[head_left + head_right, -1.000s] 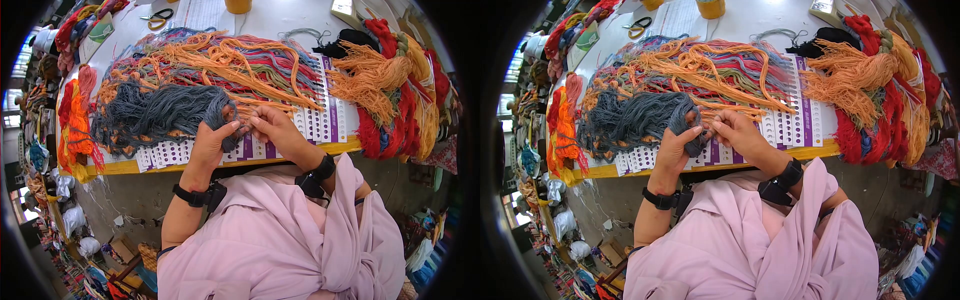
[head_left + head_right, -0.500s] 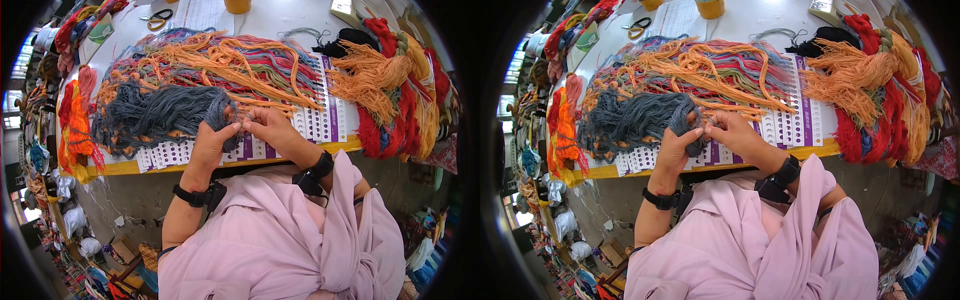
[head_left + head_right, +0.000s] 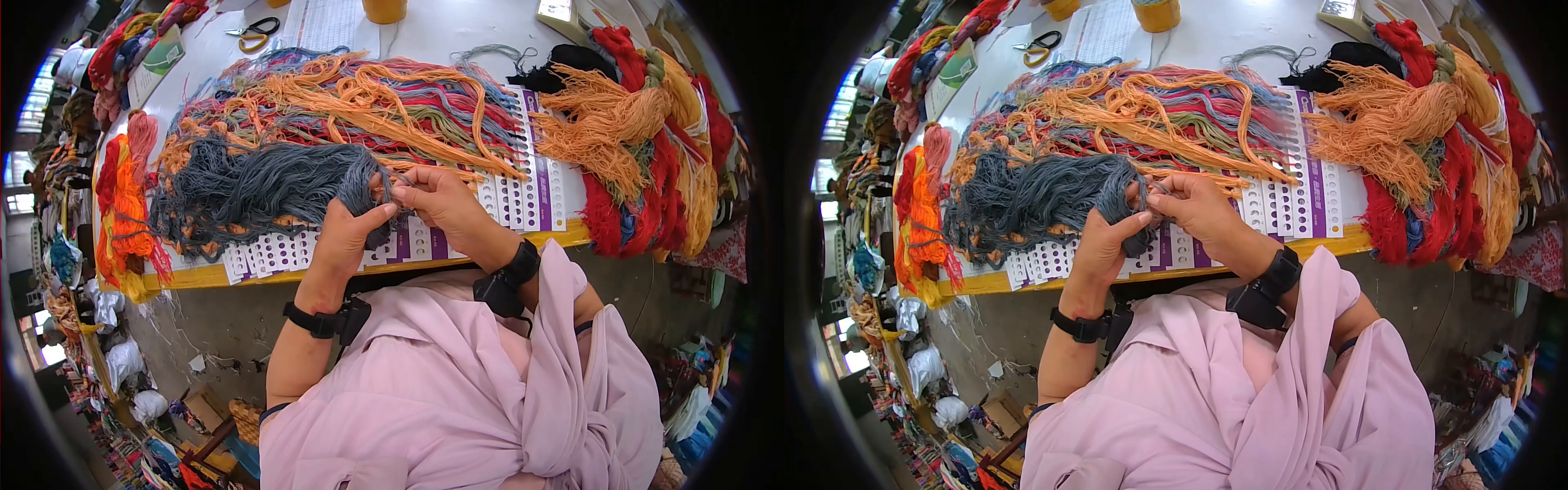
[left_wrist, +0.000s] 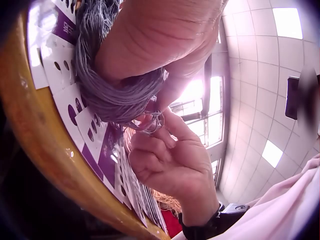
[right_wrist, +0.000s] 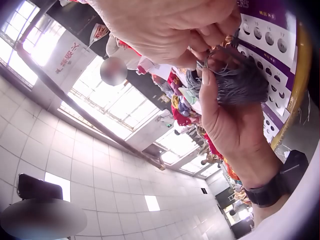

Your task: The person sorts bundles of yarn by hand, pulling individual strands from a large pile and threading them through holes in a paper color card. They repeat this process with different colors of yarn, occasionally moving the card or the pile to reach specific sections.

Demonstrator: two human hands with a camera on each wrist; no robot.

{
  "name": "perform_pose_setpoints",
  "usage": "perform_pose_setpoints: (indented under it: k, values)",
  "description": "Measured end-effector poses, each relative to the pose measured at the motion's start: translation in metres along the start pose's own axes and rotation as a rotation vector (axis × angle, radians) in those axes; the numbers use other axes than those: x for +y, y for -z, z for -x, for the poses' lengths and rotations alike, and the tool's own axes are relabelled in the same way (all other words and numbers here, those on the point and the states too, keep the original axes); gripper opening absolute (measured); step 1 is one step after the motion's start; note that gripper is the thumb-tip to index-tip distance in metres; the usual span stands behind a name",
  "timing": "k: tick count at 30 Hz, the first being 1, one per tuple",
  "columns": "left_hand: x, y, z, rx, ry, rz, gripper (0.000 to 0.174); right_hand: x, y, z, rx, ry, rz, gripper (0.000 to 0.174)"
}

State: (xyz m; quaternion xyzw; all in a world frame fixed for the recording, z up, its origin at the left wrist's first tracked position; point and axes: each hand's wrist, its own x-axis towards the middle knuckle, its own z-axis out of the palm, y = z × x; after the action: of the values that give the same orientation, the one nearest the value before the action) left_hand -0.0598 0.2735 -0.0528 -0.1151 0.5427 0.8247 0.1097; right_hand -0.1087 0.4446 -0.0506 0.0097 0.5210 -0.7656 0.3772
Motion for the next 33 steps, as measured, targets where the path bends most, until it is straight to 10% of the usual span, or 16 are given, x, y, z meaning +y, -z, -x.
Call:
perform_pose_setpoints:
  k: [8,14,17,20,24,26,28,31,33]
  values:
    - [0.010,0.002,0.001,-0.036,0.103,-0.005,0.029,-0.001,0.006,0.004,0.030,0.049,-0.220,0.008]
    - [0.039,0.038,0.000,-0.046,0.032,0.555,0.014,-0.005,0.036,0.011,-0.233,-0.027,-0.294,0.009]
    - [0.085,0.058,0.008,-0.104,-0.120,0.808,0.013,-0.024,0.041,0.032,-0.061,0.099,0.572,0.010]
    - [0.136,0.121,0.019,-0.167,-0.296,0.999,0.018,-0.044,0.067,0.050,-0.050,0.289,0.666,0.014]
    - [0.191,0.214,0.023,0.248,-0.508,0.690,0.013,-0.080,0.088,0.071,-0.091,0.605,-0.364,0.015]
    - [0.208,0.288,0.017,0.472,-0.573,0.446,0.012,-0.101,0.118,0.088,0.215,0.632,-0.557,0.007]
    - [0.229,0.350,0.029,0.460,-0.556,0.467,0.008,-0.128,0.191,0.119,-0.140,0.655,-0.662,0.005]
    - [0.248,0.365,0.063,0.808,-0.870,-0.671,0.039,-0.188,0.317,0.216,0.739,0.973,-0.473,0.013]
    - [0.269,0.349,0.059,0.749,-0.882,-0.325,0.027,-0.196,0.307,0.235,1.173,1.078,0.033,0.009]
